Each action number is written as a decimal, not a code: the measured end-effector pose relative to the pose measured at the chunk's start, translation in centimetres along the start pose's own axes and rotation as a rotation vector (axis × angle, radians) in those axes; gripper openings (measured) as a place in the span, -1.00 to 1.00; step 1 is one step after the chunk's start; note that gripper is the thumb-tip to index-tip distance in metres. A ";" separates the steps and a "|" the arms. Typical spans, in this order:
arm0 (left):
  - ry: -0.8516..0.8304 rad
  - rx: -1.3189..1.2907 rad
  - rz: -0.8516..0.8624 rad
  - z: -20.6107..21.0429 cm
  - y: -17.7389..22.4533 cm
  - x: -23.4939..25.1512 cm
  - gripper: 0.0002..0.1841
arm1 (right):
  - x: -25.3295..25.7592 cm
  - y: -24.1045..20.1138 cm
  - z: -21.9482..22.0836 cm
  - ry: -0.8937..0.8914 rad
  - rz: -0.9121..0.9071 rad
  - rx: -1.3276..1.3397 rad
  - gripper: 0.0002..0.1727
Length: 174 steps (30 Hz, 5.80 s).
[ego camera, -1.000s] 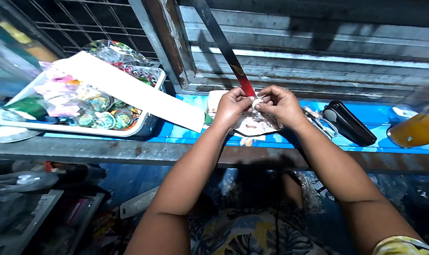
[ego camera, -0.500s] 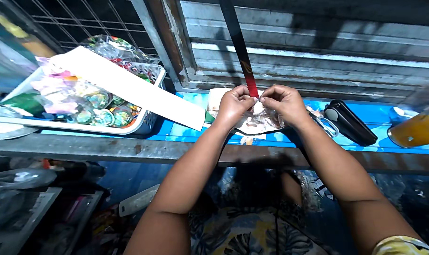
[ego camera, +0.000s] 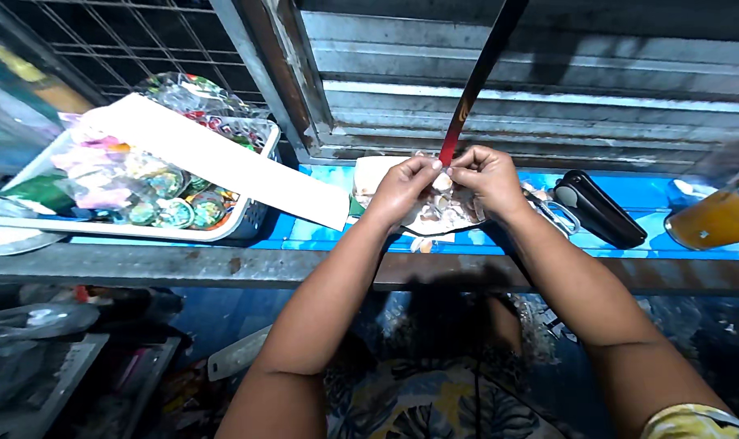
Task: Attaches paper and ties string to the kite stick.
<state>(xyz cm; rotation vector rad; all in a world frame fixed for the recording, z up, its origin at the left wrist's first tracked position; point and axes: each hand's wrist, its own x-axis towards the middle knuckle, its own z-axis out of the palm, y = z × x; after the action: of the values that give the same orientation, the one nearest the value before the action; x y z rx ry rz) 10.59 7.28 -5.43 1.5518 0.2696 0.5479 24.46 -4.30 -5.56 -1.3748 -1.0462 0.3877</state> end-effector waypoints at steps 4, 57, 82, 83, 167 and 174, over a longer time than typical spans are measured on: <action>0.000 -0.045 -0.110 0.3 0.1 0.0 -0.90 | -0.1 0.3 0.5 0.079 -0.036 0.029 -0.89; -0.015 -0.177 -0.226 -0.1 0.9 -0.3 -0.86 | 0.1 0.3 0.7 0.058 0.273 0.404 -0.89; 0.048 -0.022 -0.153 0.4 0.7 -0.4 -0.92 | 0.1 0.2 0.7 0.008 0.218 0.284 -0.79; 0.050 -0.019 -0.155 0.4 0.6 -0.4 -0.91 | 0.1 0.2 0.7 0.001 0.221 0.291 -0.78; -0.279 0.570 0.107 -1.1 1.7 -0.5 -0.85 | -4.0 -5.3 -6.9 -0.402 0.305 -0.821 -0.34; -0.247 0.548 0.107 -1.1 1.8 -0.6 -0.85 | -4.1 -4.9 -6.8 -0.348 0.279 -0.873 -0.33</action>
<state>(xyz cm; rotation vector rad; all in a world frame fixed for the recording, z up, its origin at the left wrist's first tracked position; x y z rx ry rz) 9.26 7.77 -3.75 2.1557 0.1527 0.3734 26.01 -12.66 -1.71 -2.3071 -1.3926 0.3983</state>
